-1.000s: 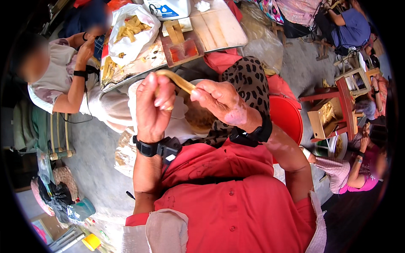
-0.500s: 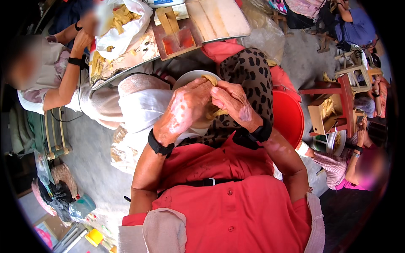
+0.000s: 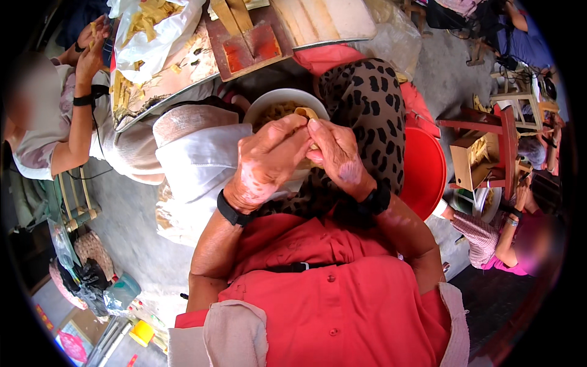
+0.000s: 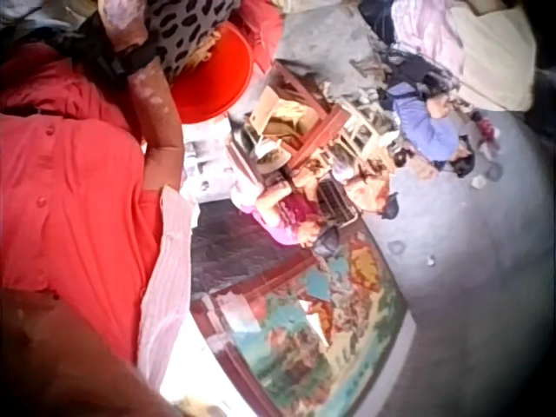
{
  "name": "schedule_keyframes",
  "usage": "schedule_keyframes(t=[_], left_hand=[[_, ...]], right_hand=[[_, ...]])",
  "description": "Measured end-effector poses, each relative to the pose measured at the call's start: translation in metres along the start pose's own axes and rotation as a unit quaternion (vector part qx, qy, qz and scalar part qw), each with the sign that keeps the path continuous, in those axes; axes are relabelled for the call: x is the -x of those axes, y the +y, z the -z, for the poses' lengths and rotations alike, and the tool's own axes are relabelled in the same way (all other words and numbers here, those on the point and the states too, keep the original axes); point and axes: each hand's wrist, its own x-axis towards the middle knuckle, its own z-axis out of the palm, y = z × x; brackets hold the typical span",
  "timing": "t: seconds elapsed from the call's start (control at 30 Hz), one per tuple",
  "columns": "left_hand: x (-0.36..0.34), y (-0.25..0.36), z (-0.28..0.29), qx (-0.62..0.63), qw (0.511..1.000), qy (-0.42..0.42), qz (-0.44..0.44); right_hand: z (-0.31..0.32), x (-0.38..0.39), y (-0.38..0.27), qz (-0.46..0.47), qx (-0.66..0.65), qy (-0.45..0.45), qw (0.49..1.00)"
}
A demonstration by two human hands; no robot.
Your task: The person prepares pieces of dough by hand, folding and shaping them one by one. The person takes a strip of dough, folds it into a specific shape, and places the finished piece into a bowl or bucket.
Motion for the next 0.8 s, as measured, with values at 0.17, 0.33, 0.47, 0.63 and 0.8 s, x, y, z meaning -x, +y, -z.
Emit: schedule_keyframes(t=[0.17,0.33,0.47,0.63,0.8], left_hand=[[0.0,-0.002,0.002,0.101,0.982,0.07,0.141],[0.01,-0.016,-0.003,0.46,0.789,0.083,0.398],[0.005,-0.02,-0.003,0.562,0.693,0.1,0.44],[0.015,-0.027,-0.009,0.618,0.614,0.088,0.482],[0.017,-0.025,-0.008,0.591,0.655,0.084,0.464]], right_hand=[[0.007,-0.005,0.002,0.019,0.021,-0.003,1.0],[0.003,-0.005,0.005,0.019,0.05,0.027,0.998],[0.0,-0.006,0.004,0.023,0.077,0.011,0.997],[-0.004,-0.007,0.008,0.106,0.143,-0.033,0.983],[0.001,-0.01,0.013,0.116,0.201,-0.043,0.972]])
